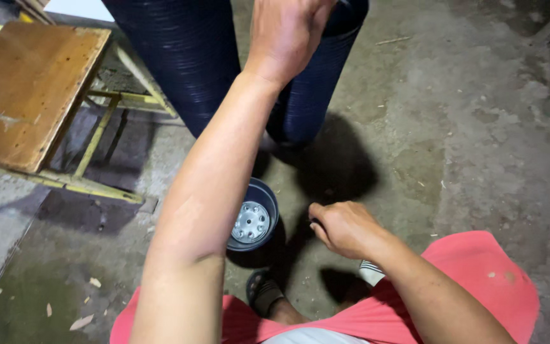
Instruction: The person sits on the floor and repeatedly smooths the rim of a black plastic basin using a small metal tool. The person rotates the basin and scrapes along the edge, then places the basin into a stack of similar basins and repeats the process.
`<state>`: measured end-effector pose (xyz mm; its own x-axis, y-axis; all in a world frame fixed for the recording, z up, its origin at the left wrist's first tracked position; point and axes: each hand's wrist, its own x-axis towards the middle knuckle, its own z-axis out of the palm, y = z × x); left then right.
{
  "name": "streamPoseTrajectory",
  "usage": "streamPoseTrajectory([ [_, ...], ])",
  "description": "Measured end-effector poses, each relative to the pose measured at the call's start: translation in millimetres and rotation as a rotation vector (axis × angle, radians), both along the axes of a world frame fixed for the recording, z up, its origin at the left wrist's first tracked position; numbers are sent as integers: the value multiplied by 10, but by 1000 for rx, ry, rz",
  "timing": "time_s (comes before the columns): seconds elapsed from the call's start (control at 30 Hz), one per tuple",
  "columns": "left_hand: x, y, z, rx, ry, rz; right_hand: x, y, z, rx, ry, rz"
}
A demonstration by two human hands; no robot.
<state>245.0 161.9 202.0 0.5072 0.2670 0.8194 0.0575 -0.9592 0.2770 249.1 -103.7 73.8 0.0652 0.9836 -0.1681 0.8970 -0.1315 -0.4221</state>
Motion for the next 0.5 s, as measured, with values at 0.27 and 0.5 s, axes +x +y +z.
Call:
streamPoseTrajectory([
  [0.27, -309, -221, -723, 70, -5, 8, 44, -73, 52, 10, 13, 4],
  [0.5, -1244, -1110, -1906, -350, 571, 275, 15, -115, 151, 54, -2, -22],
])
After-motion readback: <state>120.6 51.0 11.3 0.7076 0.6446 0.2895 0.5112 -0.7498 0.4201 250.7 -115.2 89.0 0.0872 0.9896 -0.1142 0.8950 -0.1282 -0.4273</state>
